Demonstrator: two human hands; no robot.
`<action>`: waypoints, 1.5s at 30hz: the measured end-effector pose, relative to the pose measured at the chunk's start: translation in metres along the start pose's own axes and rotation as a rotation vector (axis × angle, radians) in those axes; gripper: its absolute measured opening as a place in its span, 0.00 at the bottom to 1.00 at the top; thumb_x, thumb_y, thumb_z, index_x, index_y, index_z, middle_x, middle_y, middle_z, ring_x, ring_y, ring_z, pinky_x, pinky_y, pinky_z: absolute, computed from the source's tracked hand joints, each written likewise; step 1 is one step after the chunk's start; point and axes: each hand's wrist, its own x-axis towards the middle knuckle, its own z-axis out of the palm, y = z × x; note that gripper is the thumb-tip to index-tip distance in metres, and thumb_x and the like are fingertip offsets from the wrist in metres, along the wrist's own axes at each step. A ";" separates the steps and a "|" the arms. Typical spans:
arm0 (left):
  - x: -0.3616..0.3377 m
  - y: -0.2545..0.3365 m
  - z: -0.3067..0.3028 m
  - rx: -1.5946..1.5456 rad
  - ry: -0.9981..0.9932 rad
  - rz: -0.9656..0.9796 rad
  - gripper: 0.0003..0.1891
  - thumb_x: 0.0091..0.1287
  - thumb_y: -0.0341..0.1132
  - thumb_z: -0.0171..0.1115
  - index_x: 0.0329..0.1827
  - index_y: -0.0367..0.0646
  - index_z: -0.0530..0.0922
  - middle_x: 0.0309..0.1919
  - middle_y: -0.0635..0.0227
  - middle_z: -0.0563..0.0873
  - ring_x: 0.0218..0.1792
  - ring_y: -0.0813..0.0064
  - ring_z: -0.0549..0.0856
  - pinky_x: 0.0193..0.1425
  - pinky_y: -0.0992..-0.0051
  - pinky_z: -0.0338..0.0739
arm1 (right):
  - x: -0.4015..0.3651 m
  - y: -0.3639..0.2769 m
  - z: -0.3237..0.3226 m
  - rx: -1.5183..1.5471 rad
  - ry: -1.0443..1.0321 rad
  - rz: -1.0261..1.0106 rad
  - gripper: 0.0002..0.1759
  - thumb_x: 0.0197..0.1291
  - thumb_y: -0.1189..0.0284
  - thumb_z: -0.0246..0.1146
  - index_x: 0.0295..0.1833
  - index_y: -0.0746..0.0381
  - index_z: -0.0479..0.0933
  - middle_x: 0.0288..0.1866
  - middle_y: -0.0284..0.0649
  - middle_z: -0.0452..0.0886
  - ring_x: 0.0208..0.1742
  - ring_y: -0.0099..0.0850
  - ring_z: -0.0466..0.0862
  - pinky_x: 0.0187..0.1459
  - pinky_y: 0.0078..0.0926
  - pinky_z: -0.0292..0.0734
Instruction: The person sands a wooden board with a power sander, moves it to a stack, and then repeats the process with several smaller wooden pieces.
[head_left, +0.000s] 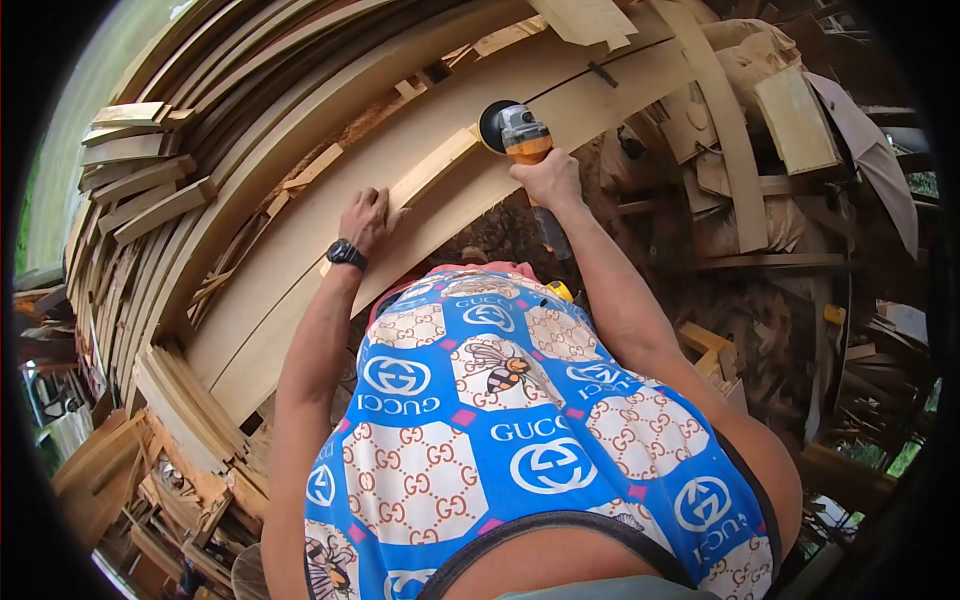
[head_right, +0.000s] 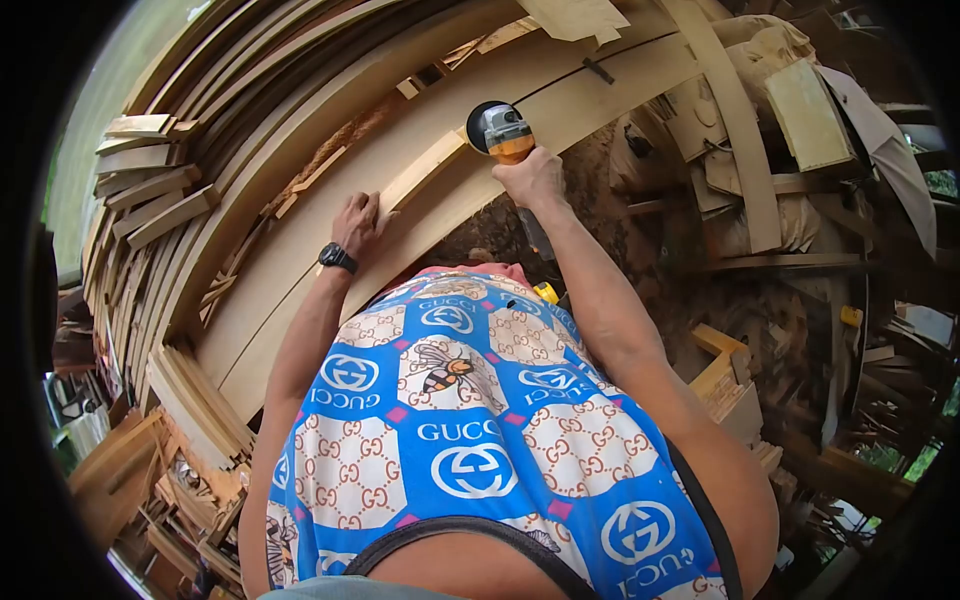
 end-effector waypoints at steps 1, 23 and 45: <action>-0.001 -0.001 0.002 -0.005 -0.002 0.000 0.26 0.72 0.55 0.67 0.57 0.39 0.83 0.46 0.55 0.85 0.50 0.54 0.84 0.53 0.58 0.82 | -0.001 0.000 0.000 -0.005 -0.009 0.004 0.32 0.45 0.54 0.75 0.49 0.71 0.87 0.49 0.63 0.90 0.54 0.55 0.91 0.58 0.45 0.85; -0.001 -0.016 0.008 -0.007 -0.037 0.002 0.30 0.69 0.56 0.69 0.64 0.41 0.83 0.49 0.58 0.87 0.50 0.55 0.85 0.55 0.60 0.84 | -0.008 -0.003 0.010 -0.087 0.011 0.011 0.33 0.45 0.54 0.75 0.49 0.72 0.87 0.49 0.65 0.89 0.54 0.57 0.90 0.58 0.47 0.86; -0.002 -0.011 0.005 -0.029 0.032 0.035 0.27 0.66 0.49 0.75 0.61 0.41 0.84 0.44 0.58 0.87 0.48 0.55 0.85 0.52 0.58 0.83 | 0.002 -0.004 0.004 -0.131 0.017 0.037 0.31 0.45 0.55 0.74 0.47 0.71 0.88 0.48 0.64 0.90 0.53 0.54 0.91 0.57 0.45 0.86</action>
